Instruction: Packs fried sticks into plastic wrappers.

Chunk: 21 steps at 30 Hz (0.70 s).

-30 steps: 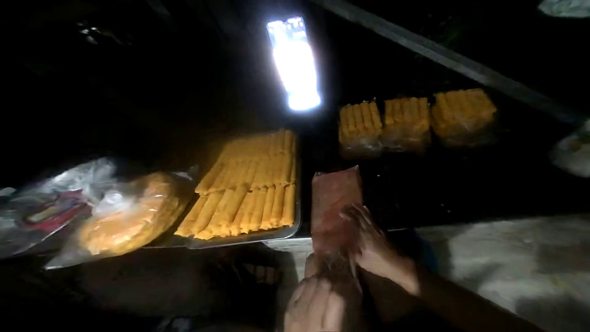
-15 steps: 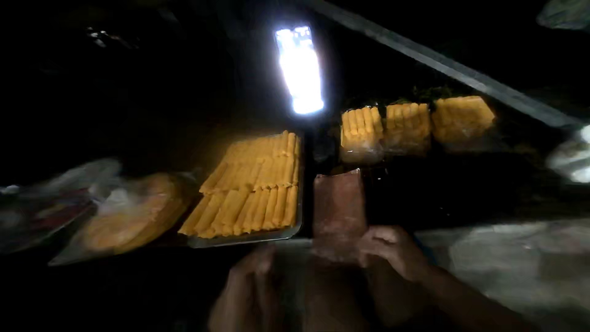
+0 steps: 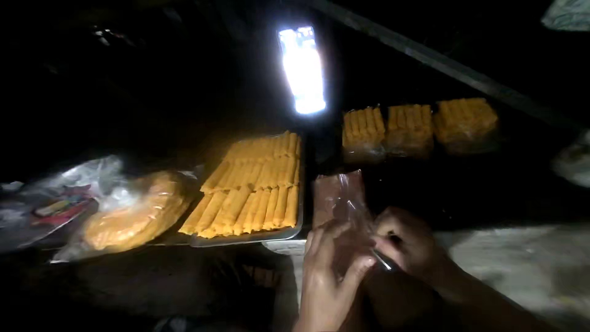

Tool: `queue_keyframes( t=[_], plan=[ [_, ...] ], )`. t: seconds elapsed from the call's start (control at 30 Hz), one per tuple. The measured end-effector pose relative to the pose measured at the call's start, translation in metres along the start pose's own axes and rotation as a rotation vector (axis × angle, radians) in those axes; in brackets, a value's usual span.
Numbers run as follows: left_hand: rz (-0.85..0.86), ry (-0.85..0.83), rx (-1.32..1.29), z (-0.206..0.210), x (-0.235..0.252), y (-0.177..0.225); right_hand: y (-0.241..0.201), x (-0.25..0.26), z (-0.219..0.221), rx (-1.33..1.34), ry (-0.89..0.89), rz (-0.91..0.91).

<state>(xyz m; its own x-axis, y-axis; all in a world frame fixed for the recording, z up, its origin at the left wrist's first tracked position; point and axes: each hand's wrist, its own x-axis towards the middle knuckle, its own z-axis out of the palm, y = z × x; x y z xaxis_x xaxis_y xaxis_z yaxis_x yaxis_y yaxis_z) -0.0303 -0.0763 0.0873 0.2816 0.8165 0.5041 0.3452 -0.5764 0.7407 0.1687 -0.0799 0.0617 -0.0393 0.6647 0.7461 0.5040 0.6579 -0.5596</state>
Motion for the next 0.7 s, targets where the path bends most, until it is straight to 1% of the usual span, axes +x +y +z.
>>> queue_keyframes(
  t=[0.07, 0.13, 0.2, 0.27, 0.33, 0.4, 0.47, 0.5, 0.57, 0.63, 0.7],
  plan=[
    [0.012, -0.016, 0.085, 0.003, 0.005, 0.000, -0.003, 0.000, 0.006, -0.145, -0.051, -0.029],
    [0.000, -0.057, 0.098, 0.003, 0.007, 0.001, -0.004, -0.001, 0.008, -0.179, -0.072, -0.005],
    [-0.023, -0.102, 0.059, 0.009, 0.007, -0.001, -0.006, -0.002, 0.010, -0.158, -0.134, 0.002],
    [-0.037, -0.083, 0.008, 0.016, 0.006, -0.007, -0.009, -0.003, 0.013, -0.108, -0.223, 0.055],
    [-0.034, -0.044, -0.007, 0.016, 0.003, -0.013, -0.006, -0.003, 0.017, -0.096, -0.213, 0.105],
    [-0.034, 0.005, 0.119, 0.013, 0.000, -0.017, 0.000, -0.004, 0.017, -0.163, -0.170, 0.144],
    [-0.032, 0.071, 0.365, 0.011, -0.004, -0.020, 0.006, -0.001, 0.015, -0.258, -0.148, 0.173],
    [-0.012, 0.100, 0.477, 0.012, -0.005, -0.020, 0.007, 0.001, 0.014, -0.283, -0.145, 0.167],
    [0.103, 0.182, 0.629, 0.018, -0.007, -0.023, 0.008, 0.005, 0.014, -0.284, -0.161, 0.111],
    [0.265, 0.207, 0.672, 0.024, -0.009, -0.028, 0.007, 0.011, 0.018, -0.266, -0.177, -0.011],
    [0.411, 0.156, 0.660, 0.025, -0.009, -0.034, 0.007, 0.015, 0.021, -0.271, -0.189, -0.104]
  ],
)
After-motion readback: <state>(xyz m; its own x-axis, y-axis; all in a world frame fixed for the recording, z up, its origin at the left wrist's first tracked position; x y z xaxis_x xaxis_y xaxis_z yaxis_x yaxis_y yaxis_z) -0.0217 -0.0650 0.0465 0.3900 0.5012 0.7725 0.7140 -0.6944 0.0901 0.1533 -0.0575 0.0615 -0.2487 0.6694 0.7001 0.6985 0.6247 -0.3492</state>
